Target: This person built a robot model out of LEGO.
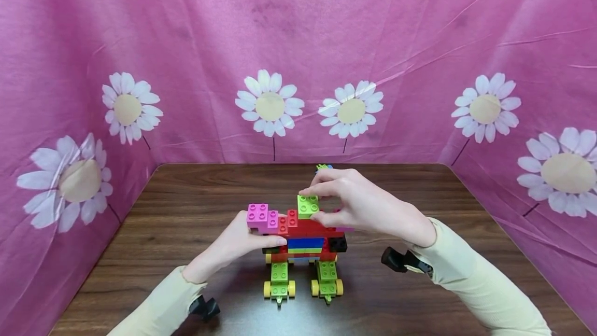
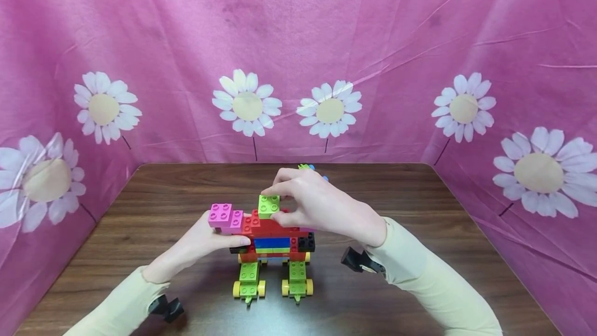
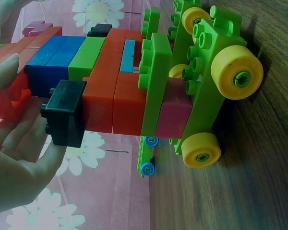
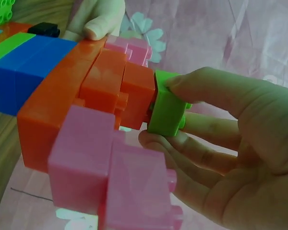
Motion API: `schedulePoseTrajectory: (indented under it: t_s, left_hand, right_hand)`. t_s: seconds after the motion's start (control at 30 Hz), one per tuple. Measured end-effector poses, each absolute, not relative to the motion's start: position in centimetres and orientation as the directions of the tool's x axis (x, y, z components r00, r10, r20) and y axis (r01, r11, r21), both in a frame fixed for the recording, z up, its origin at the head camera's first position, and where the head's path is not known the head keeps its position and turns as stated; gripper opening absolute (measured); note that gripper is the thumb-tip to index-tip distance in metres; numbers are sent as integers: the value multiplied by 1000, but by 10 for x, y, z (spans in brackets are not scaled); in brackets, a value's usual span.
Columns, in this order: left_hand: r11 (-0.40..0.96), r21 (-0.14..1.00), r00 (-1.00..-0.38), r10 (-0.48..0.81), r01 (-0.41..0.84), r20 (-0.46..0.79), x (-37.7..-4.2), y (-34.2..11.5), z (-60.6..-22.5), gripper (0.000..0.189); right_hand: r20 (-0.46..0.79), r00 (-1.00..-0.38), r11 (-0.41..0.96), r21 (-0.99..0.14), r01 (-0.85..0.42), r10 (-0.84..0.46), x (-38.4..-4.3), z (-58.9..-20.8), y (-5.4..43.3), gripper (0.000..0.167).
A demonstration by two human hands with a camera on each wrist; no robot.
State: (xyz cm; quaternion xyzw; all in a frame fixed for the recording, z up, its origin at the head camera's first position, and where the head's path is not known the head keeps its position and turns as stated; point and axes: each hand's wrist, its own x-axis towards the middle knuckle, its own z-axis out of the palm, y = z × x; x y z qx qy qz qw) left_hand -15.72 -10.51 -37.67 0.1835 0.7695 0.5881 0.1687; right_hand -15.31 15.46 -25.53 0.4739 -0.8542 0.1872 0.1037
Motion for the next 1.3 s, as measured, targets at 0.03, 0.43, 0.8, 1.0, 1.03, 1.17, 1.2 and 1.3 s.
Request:
schedulePoseTrajectory:
  t_s: [0.03, 0.43, 0.8, 1.0, 1.03, 1.17, 1.2, 1.3]
  left_hand:
    - [242, 967, -877, 479, 83, -44, -157, -105, -377, 48]
    - [234, 968, -872, 489, 93, -34, -159, -106, -377, 49]
    - [237, 965, -875, 484, 113, -17, -159, -106, -379, 47]
    - [237, 964, -874, 485, 123, -8, -159, -106, -379, 47]
    - [236, 964, -874, 485, 125, -5, -159, -106, -379, 47]
    - [235, 964, -878, 479, 124, -4, -160, -106, -380, 47]
    - [232, 965, -878, 478, 119, -7, -160, -106, -381, 47]
    - [227, 969, -881, 472, 102, -18, -161, -106, -382, 48]
  right_hand:
    - [352, -536, 482, -233, -844, -767, -153, -256, 155, 33]
    - [321, -542, 485, -244, -840, -777, -153, -258, 154, 35]
    - [298, -497, 435, -252, -864, -815, -164, -257, 162, 37]
    - [412, -602, 481, -365, -797, -684, -193, -264, 179, 26]
    - [427, -634, 509, -378, -773, -645, -201, -269, 182, 24]
    - [438, -721, 612, -385, -691, -537, -245, -302, 194, 19]
    - [424, -739, 635, -384, -670, -523, -256, -314, 198, 19]
    - [373, -794, 702, -379, -603, -480, -288, -350, 207, 19]
